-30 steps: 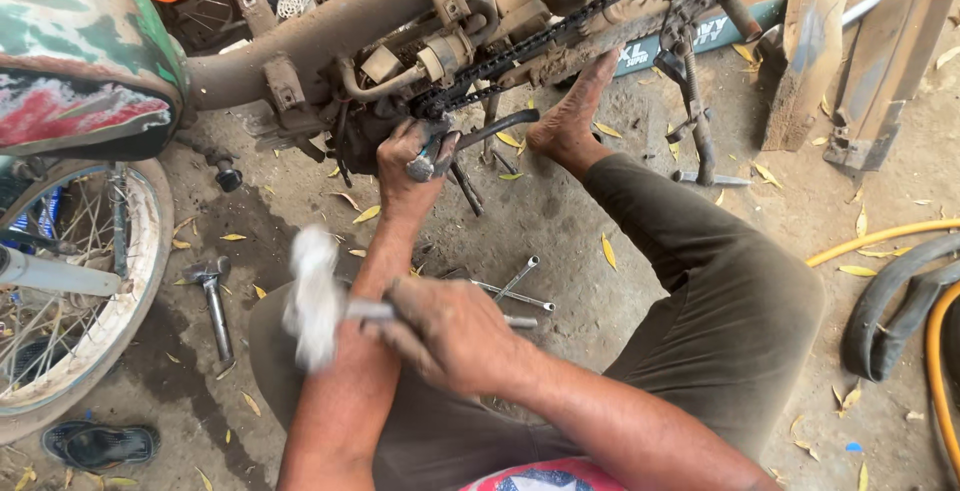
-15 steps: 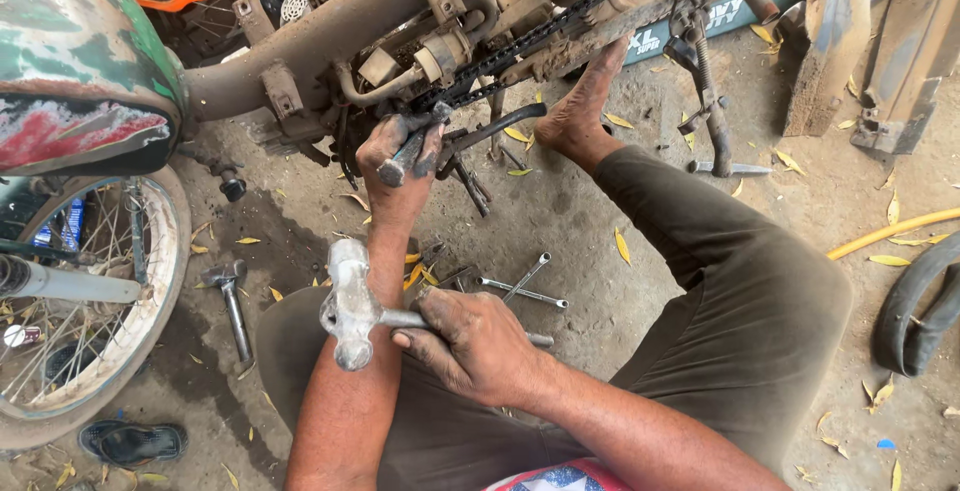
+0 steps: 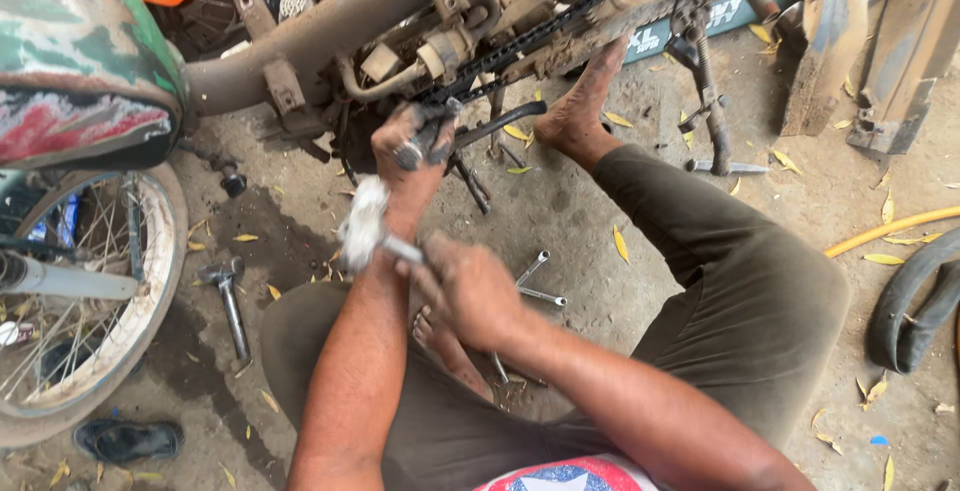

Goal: The person sits on the ground and uses a hammer and a metal punch to work on the motorcycle chain. They repeatedly strike the punch to adjust or remove a chain link while holding the chain in place with their other hand.

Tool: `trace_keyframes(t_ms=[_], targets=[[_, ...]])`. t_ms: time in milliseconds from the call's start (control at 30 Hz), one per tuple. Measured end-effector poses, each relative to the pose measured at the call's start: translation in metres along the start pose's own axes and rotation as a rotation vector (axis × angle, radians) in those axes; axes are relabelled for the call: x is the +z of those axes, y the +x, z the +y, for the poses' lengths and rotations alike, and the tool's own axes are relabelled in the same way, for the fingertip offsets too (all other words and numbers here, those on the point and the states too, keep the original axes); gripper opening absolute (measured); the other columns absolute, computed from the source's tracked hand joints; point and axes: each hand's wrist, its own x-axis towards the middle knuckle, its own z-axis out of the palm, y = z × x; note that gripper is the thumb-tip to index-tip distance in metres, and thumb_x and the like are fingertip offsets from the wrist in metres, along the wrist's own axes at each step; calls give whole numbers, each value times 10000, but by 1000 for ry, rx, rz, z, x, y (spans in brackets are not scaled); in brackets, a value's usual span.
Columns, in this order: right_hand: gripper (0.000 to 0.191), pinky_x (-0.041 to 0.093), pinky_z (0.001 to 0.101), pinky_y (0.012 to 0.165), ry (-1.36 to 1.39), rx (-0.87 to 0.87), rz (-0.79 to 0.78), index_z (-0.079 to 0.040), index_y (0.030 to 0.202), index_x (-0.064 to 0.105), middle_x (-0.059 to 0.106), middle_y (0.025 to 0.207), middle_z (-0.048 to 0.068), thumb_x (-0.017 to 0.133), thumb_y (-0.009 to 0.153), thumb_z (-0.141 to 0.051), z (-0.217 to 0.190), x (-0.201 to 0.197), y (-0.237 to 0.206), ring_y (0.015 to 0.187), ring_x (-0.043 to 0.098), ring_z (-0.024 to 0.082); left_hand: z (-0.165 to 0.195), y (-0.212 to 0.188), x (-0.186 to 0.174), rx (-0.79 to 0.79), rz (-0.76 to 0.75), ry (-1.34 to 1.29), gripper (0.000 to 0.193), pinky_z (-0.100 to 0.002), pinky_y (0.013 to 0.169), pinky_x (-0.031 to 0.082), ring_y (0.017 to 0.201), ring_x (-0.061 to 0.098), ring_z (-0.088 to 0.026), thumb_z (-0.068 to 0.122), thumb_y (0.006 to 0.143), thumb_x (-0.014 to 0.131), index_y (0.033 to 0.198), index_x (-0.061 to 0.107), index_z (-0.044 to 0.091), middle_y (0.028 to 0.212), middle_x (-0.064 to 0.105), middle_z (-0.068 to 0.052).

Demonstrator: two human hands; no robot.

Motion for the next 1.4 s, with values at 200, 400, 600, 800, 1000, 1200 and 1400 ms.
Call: trace_keyframes(t_ms=[200, 400, 600, 800, 1000, 1200, 1400], targets=[[294, 467, 477, 631, 136, -502, -113, -58, 952, 534, 545, 809, 114, 741, 961, -266, -1, 19, -61, 741, 625, 346, -4, -16, 2, 122, -121, -28, 133, -355, 683, 632, 771, 750, -240, 118, 940, 786, 959, 739, -5, 916, 747, -132], [289, 476, 454, 601, 174, -365, -42, -55, 931, 548, 550, 787, 101, 768, 974, -238, 6, 14, -57, 708, 620, 339, 9, -22, -6, 4, 9, -155, 174, -357, 668, 624, 779, 748, -263, 103, 954, 775, 943, 682, -44, 913, 712, -147], [265, 463, 451, 570, 203, -319, -25, -38, 921, 560, 546, 756, 109, 769, 963, -195, 19, 11, -56, 658, 598, 350, 19, -21, -14, 23, 54, -163, 154, -373, 693, 612, 797, 748, -275, 77, 932, 786, 975, 690, -36, 911, 711, -151], [256, 465, 450, 550, 160, -311, -18, -39, 922, 574, 561, 762, 117, 776, 944, -196, 27, 10, -53, 644, 605, 351, 17, -16, -14, 6, 16, -149, 147, -371, 689, 611, 804, 760, -278, 77, 934, 779, 983, 686, -25, 918, 722, -155], [288, 469, 455, 582, 73, -328, -24, -53, 918, 538, 561, 771, 105, 766, 975, -220, 7, -4, -35, 676, 619, 346, 10, -13, -10, -29, -32, -143, 178, -408, 728, 602, 817, 750, -301, 96, 944, 783, 960, 646, -16, 901, 719, -164], [343, 468, 478, 595, 158, -718, -128, -42, 949, 535, 581, 822, 155, 731, 968, -321, 4, -20, -37, 697, 617, 371, 4, -8, -6, 49, -3, -114, 151, -390, 748, 607, 847, 761, -301, 87, 917, 774, 966, 661, -1, 915, 731, -158], [366, 468, 524, 558, -264, 89, -38, -89, 866, 580, 600, 672, 144, 696, 959, -424, 51, -4, -23, 622, 617, 398, 8, -14, -4, 69, 35, -128, 153, -403, 710, 590, 790, 742, -312, 74, 913, 793, 928, 657, 5, 869, 714, -166]])
